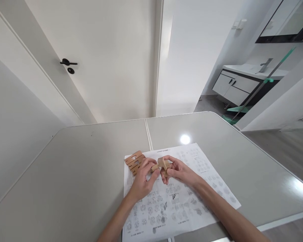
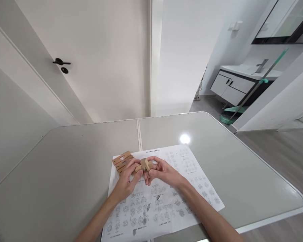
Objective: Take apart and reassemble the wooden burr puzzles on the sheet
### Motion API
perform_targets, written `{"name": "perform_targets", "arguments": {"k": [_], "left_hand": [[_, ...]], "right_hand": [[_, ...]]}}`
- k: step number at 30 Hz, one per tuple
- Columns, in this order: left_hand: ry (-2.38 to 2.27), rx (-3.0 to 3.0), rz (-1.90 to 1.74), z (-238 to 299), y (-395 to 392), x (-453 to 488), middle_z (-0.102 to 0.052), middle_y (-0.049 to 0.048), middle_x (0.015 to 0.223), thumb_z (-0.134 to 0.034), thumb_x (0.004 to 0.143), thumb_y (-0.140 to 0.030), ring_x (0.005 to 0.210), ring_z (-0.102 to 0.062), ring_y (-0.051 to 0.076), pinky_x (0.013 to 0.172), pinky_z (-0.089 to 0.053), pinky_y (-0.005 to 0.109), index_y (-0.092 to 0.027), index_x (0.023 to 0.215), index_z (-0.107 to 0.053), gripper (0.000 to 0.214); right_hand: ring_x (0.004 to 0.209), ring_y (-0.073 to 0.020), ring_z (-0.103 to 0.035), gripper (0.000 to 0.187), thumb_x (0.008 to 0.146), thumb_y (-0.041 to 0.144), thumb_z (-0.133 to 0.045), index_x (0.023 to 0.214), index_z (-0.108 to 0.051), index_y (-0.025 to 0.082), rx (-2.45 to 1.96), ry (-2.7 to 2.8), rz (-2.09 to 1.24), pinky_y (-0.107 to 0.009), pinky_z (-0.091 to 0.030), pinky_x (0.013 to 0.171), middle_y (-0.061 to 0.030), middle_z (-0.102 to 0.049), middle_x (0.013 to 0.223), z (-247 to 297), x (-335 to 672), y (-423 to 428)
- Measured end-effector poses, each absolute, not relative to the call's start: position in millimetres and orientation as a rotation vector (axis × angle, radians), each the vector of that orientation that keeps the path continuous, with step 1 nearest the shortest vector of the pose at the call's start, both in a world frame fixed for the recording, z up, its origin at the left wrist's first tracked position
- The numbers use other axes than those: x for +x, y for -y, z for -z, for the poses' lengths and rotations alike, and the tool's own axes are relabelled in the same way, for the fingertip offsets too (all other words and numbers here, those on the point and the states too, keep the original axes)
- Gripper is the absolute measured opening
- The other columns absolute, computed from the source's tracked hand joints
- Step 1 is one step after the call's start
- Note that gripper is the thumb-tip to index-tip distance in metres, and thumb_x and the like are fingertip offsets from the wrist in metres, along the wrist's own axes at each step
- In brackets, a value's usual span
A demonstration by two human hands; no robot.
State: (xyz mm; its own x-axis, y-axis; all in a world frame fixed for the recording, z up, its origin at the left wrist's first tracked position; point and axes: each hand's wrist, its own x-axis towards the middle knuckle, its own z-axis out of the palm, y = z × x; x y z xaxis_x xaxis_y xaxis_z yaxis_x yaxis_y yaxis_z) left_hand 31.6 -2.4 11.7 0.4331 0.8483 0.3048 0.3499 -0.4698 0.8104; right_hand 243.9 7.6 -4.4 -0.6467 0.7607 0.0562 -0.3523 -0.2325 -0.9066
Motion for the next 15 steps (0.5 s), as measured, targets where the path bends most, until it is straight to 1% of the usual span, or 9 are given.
{"name": "perform_targets", "arguments": {"k": [3, 5, 7, 9, 12, 15], "left_hand": [[-1.017, 1.976, -0.994, -11.2, -0.1, 29.8, -0.063, 0.0092, 0.107, -0.046, 0.104, -0.035, 0.105, -0.060, 0.024, 0.095, -0.052, 0.040, -0.022, 0.096, -0.065, 0.024], [-1.058, 1.957, -1.031, -8.4, -2.4, 27.3, -0.062, 0.0091, 0.107, -0.047, 0.104, -0.036, 0.104, -0.061, 0.024, 0.093, -0.052, 0.039, -0.023, 0.103, -0.064, 0.022], [-1.132, 1.965, -1.077, -4.4, -4.8, 24.6, -0.063, 0.0086, 0.106, -0.048, 0.104, -0.036, 0.102, -0.061, 0.024, 0.088, -0.053, 0.038, -0.023, 0.104, -0.064, 0.021], [-1.193, 2.031, -1.112, 0.0, -6.8, 22.9, -0.063, 0.0080, 0.106, -0.051, 0.102, -0.035, 0.101, -0.061, 0.024, 0.088, -0.052, 0.038, -0.023, 0.103, -0.064, 0.017], [-1.219, 2.171, -1.149, 5.3, -8.3, 23.0, -0.064, 0.0067, 0.107, -0.058, 0.099, -0.031, 0.104, -0.059, 0.024, 0.094, -0.049, 0.040, -0.024, 0.107, -0.066, 0.013], [-1.210, 2.216, -1.144, 7.3, -8.4, 24.2, -0.064, 0.0062, 0.106, -0.059, 0.098, -0.029, 0.104, -0.059, 0.024, 0.095, -0.049, 0.040, -0.023, 0.106, -0.067, 0.012]], "right_hand": [[0.066, -0.0172, -0.068, 0.056, 0.094, 0.053, -0.068, 0.135, -0.049, 0.020, -0.453, 1.207, -2.044, -0.032, -0.052, 0.065, -0.0044, -0.070, 0.085, 2.4, 248.9, -4.8], [0.058, -0.0154, -0.064, 0.065, 0.096, 0.055, -0.064, 0.148, -0.041, 0.022, -0.446, 1.192, -2.072, -0.031, -0.050, 0.061, -0.0033, -0.069, 0.081, 3.2, 253.0, -4.2], [0.053, -0.0139, -0.060, 0.074, 0.095, 0.056, -0.065, 0.155, -0.035, 0.024, -0.480, 1.178, -2.039, -0.030, -0.047, 0.058, -0.0020, -0.068, 0.078, 4.8, 256.3, -5.5], [0.052, -0.0121, -0.055, 0.075, 0.092, 0.055, -0.070, 0.154, -0.040, 0.025, -0.548, 1.131, -1.942, -0.030, -0.045, 0.058, -0.0020, -0.067, 0.081, 6.2, 258.1, -8.2], [0.058, -0.0122, -0.053, 0.070, 0.089, 0.052, -0.075, 0.147, -0.050, 0.022, -0.638, 1.069, -1.817, -0.030, -0.043, 0.059, -0.0032, -0.066, 0.085, 6.2, 258.1, -12.1], [0.061, -0.0148, -0.055, 0.062, 0.093, 0.049, -0.071, 0.144, -0.054, 0.018, -0.654, 1.133, -1.830, -0.030, -0.043, 0.060, -0.0026, -0.065, 0.076, 3.7, 256.1, -12.6]]}}
